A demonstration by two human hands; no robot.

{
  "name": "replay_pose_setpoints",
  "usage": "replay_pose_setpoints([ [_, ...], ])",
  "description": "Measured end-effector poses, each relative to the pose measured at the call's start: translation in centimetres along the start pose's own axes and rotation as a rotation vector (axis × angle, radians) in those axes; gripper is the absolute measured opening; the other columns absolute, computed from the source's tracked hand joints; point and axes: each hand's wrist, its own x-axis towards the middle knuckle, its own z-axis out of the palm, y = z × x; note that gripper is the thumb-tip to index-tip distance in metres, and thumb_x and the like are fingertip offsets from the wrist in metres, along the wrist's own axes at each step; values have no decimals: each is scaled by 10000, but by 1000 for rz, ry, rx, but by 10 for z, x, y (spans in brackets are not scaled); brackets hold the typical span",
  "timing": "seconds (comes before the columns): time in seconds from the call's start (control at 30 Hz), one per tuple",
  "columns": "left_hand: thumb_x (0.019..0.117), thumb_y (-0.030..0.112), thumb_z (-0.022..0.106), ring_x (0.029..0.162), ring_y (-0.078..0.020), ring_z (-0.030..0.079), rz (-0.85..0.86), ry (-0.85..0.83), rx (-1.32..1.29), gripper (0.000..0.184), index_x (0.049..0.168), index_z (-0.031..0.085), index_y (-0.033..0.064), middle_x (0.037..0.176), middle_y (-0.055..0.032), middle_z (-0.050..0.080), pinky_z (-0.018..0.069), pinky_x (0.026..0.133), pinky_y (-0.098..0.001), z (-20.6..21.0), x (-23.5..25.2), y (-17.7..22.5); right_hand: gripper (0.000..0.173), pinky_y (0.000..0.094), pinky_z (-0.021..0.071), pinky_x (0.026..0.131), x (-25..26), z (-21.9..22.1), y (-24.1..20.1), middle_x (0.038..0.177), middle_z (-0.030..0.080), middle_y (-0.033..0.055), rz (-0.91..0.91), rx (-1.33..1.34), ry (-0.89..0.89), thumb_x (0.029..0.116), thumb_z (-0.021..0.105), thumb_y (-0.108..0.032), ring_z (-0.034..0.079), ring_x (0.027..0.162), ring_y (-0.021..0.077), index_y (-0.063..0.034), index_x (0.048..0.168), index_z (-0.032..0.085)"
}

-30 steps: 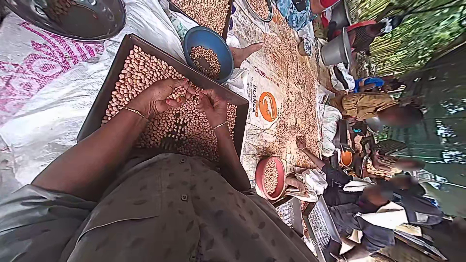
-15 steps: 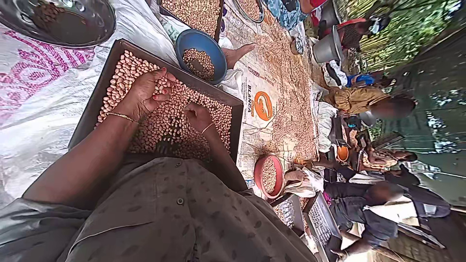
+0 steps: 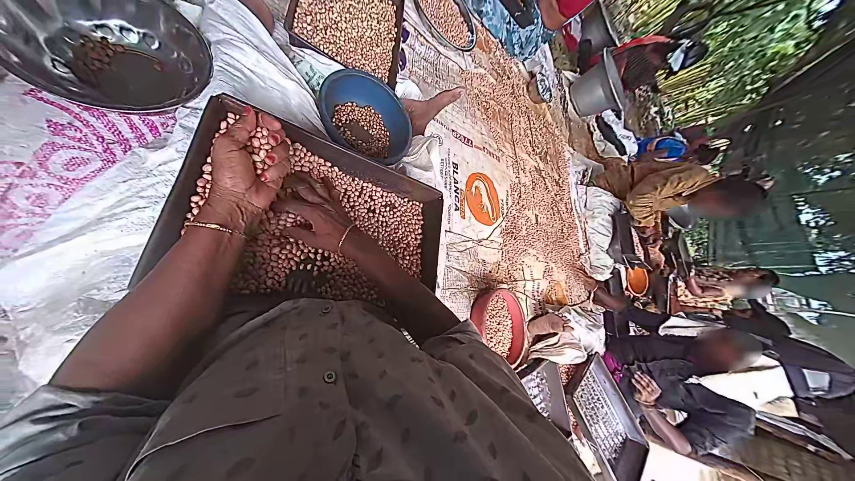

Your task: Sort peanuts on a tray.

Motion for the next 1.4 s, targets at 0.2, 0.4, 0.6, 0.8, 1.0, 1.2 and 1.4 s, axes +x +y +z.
replay_pose_setpoints([
  [0.2, 1123, 285, 189, 444, 8, 399, 8, 16, -24, 464, 873, 566, 184, 649, 84, 524, 298, 395, -116, 4, 0, 4, 238, 537, 414, 1122, -42, -54, 59, 1284, 671, 204, 354, 14, -16, 936, 729, -140, 586, 1273, 375, -18, 1139, 747],
  [0.4, 1123, 292, 190, 448, 9, 403, -35, 10, -14, 464, 876, 568, 184, 652, 86, 526, 296, 396, -115, 5, 1, 1, 223, 399, 568, 816, -86, -98, 54, 1086, 713, 175, 416, 499, -254, 968, 647, -52, 681, 896, 206, 37, 1165, 702],
  [0.6, 1121, 290, 196, 447, 4, 400, -25, 24, -6, 454, 889, 570, 177, 659, 76, 529, 295, 394, -120, 1, 3, 0, 291, 502, 520, 1021, -5, -61, 29, 1302, 696, 135, 330, 203, 73, 1029, 582, -112, 679, 1169, 293, -63, 1291, 697],
  [0.8, 1125, 295, 210, 443, 7, 408, -100, 81, 39, 443, 917, 578, 160, 690, 67, 551, 301, 387, -114, 5, 2, 1, 240, 511, 588, 878, 17, -7, 32, 1218, 701, 217, 346, -36, 354, 1004, 597, -84, 718, 1046, 367, 8, 1190, 718],
  [1.0, 1123, 443, 235, 431, -9, 408, -250, 132, 240, 528, 910, 622, 153, 680, 53, 583, 297, 384, -137, 4, 3, -2, 216, 365, 617, 748, 3, -35, 35, 996, 723, 192, 300, 504, 662, 985, 623, -47, 716, 798, 209, 78, 1153, 678],
  [1.2, 1110, 505, 219, 428, -7, 401, -412, 128, 346, 580, 937, 627, 131, 709, 26, 611, 285, 376, -140, 7, 0, -6, 190, 382, 623, 807, 26, -52, 10, 997, 730, 205, 170, 538, 689, 998, 578, -5, 736, 866, 236, 98, 1106, 696],
  [1.4, 1129, 364, 239, 437, 6, 426, -236, 192, 168, 471, 928, 602, 143, 687, 58, 572, 319, 389, -115, 3, 4, -1, 236, 516, 577, 900, 32, -10, 23, 1236, 675, 240, 359, -14, 295, 982, 630, -75, 694, 1079, 389, -11, 1182, 739],
])
